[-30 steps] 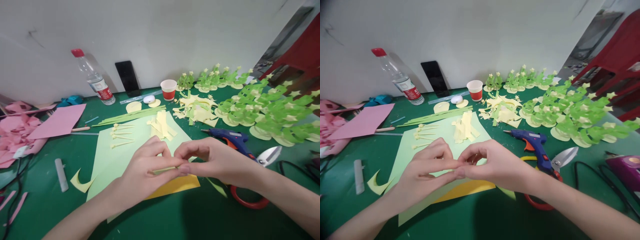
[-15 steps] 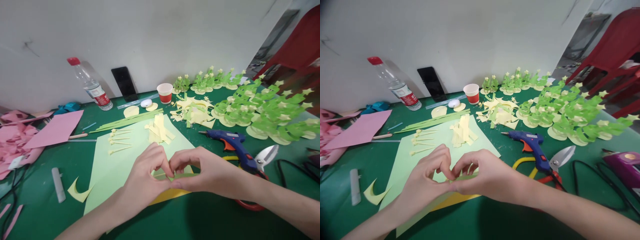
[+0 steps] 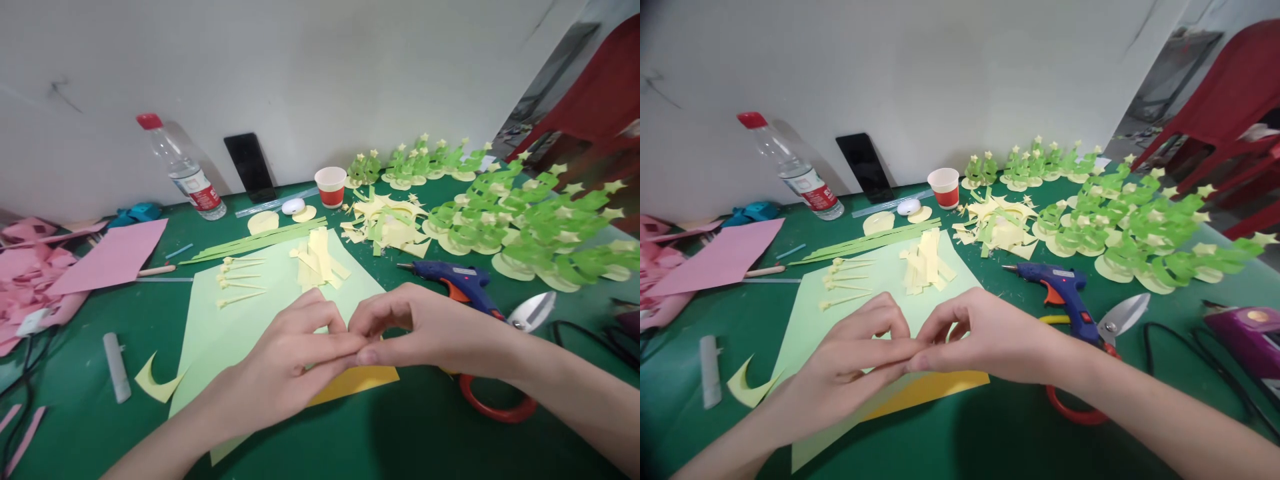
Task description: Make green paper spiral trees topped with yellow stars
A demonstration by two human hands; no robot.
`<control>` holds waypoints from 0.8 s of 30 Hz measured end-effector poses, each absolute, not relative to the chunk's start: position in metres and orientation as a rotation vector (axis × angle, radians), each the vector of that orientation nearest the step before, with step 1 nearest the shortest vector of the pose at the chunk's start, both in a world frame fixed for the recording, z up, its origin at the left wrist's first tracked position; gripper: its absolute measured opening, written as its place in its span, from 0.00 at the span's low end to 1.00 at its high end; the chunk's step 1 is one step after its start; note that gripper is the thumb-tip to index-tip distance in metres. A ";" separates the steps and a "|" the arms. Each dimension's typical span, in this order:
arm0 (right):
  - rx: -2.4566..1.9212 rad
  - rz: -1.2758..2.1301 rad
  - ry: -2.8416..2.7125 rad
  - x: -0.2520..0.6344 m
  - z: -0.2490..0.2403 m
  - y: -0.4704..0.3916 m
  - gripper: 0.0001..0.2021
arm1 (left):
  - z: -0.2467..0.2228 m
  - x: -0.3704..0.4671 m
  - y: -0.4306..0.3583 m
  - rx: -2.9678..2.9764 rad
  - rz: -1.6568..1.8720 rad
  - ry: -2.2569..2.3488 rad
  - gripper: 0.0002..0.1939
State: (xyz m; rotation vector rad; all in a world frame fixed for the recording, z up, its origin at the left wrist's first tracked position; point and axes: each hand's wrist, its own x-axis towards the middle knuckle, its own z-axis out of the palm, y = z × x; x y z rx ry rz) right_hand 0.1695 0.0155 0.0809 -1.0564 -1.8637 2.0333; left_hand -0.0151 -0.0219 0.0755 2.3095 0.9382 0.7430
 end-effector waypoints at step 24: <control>-1.026 2.001 -1.727 0.165 0.081 0.010 0.09 | 0.074 -0.012 -0.026 2.189 0.909 0.979 0.10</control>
